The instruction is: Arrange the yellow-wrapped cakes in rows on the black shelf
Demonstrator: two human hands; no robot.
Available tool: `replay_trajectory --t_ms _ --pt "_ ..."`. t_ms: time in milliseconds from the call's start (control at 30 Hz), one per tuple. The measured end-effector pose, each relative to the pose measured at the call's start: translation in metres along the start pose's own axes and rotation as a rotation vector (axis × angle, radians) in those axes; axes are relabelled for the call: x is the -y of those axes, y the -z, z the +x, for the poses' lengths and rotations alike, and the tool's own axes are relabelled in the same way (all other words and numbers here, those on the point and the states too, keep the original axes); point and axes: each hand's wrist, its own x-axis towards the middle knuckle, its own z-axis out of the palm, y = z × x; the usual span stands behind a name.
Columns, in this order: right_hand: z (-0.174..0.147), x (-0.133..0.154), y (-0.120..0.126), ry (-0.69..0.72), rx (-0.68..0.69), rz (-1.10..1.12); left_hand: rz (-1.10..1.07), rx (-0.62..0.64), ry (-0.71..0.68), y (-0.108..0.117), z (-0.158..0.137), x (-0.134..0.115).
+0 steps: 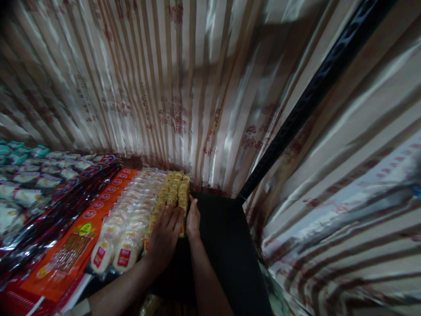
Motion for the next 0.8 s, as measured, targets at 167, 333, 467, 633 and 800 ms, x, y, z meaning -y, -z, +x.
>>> replay_trajectory --t_ms 167,333,467,633,800 --pt "0.008 -0.001 -0.01 0.007 -0.042 0.092 0.01 -0.02 -0.014 -0.001 -0.005 -0.001" --pt "0.015 -0.002 -0.019 -0.053 0.057 0.123 0.023 0.013 0.003 -0.005 0.0 0.0" --pt "0.016 -0.004 -0.014 -0.027 0.019 0.127 0.025 0.018 0.023 -0.007 0.004 -0.001" --pt "0.018 -0.006 -0.013 -0.03 -0.038 0.111 0.011 0.023 0.021 -0.007 0.001 -0.002" --pt "0.026 -0.003 -0.02 -0.028 0.016 0.22 0.021 0.005 0.029 -0.004 0.005 0.002"
